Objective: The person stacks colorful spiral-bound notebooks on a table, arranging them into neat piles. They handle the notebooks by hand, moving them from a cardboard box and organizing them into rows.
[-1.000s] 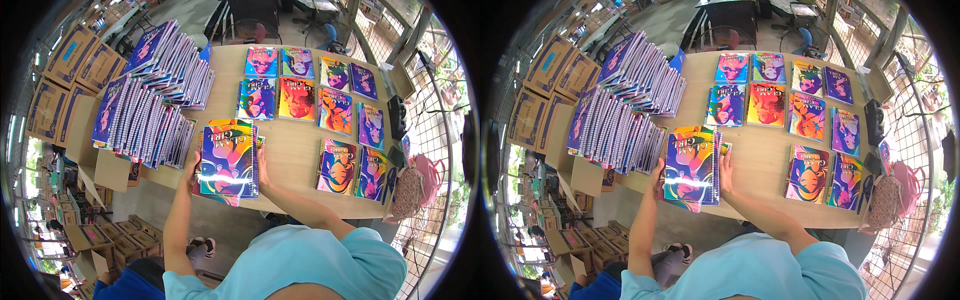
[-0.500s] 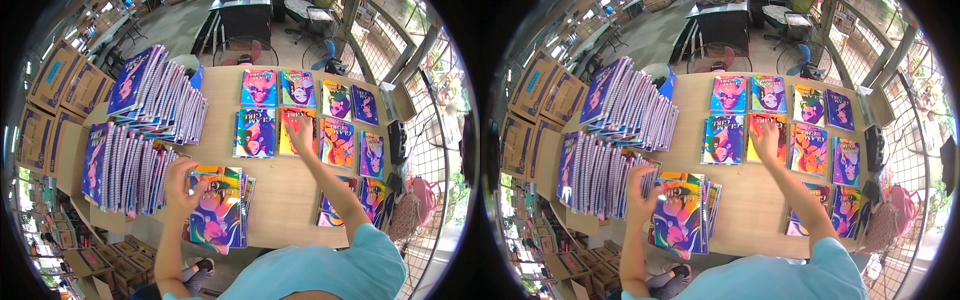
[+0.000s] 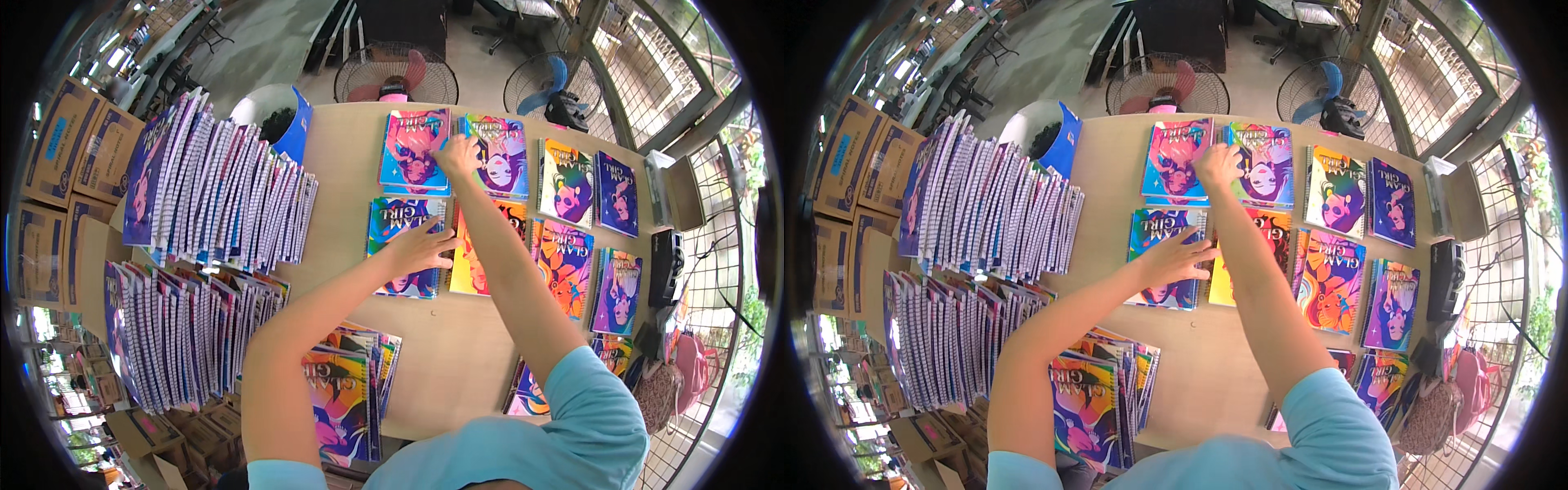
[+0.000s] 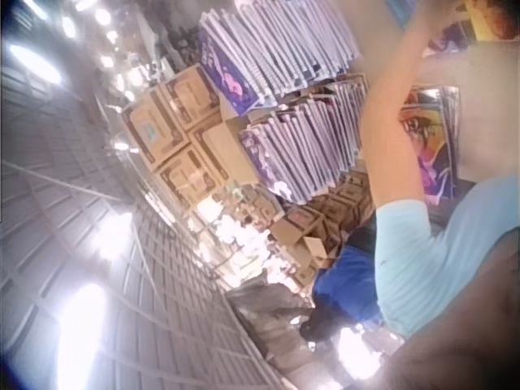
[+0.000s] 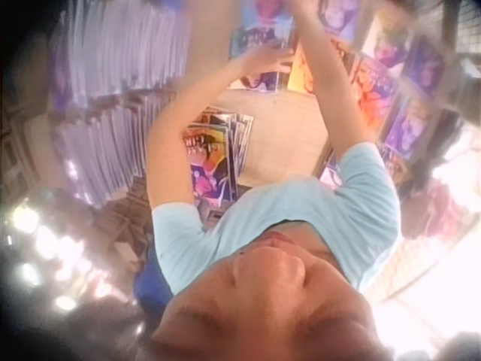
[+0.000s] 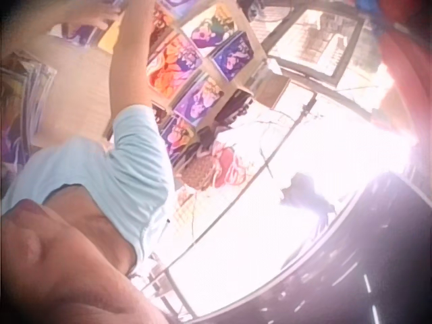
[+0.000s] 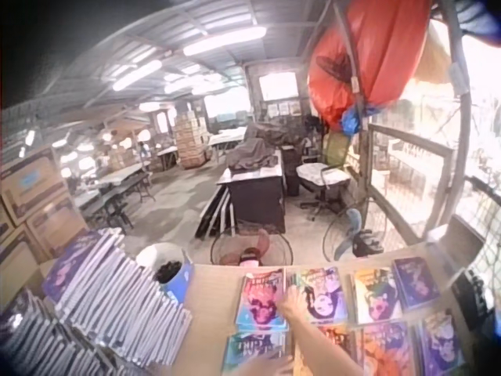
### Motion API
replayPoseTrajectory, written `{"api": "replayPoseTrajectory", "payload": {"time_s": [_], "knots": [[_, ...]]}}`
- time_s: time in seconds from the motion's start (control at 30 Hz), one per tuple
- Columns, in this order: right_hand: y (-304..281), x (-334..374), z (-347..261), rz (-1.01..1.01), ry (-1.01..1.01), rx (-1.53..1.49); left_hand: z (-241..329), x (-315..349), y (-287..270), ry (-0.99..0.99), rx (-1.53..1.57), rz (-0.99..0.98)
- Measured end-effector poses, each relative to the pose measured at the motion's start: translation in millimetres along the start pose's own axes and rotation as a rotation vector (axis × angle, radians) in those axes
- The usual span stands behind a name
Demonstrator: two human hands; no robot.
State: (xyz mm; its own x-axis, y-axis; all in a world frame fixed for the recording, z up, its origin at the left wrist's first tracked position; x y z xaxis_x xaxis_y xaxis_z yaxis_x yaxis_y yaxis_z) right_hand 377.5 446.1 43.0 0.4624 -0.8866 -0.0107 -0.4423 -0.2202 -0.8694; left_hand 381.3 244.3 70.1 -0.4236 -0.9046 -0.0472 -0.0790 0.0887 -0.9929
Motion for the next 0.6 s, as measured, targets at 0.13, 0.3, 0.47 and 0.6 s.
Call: {"api": "replayPoseTrajectory", "payload": {"time_s": [0.13,0.3,0.47,0.6], "knots": [[-21.1,-1.4,17.0,0.191,-0.394,-0.308,-4.0,11.6,-64.3,-0.037,-0.01,0.122],[-170.2,118.0,27.2,0.256,-0.582,-0.368,50.7,98.0,-244.5,-0.889,0.518,0.525],[-280.5,283.4,15.4,0.429,-0.674,-1.044,134.9,236.7,-253.1,-1.371,1.18,0.517],[-257.6,388.9,-0.8,0.22,-0.296,-1.372,168.7,338.7,-134.6,-1.538,1.115,0.464]]}}
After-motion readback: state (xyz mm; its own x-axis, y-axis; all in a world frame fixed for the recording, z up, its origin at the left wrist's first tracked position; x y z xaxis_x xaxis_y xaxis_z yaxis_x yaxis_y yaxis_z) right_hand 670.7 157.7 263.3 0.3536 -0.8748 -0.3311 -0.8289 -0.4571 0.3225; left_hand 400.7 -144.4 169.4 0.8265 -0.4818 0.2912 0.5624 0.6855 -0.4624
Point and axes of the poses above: each hand's wrist, its own x-axis away from the middle knuckle, its own y-axis out of the palm, z = x × y, the point moved 1 cm from there along -x, towards the middle knuckle, and after that the axes turned 13 degrees about -y, right-handed, at the moved point
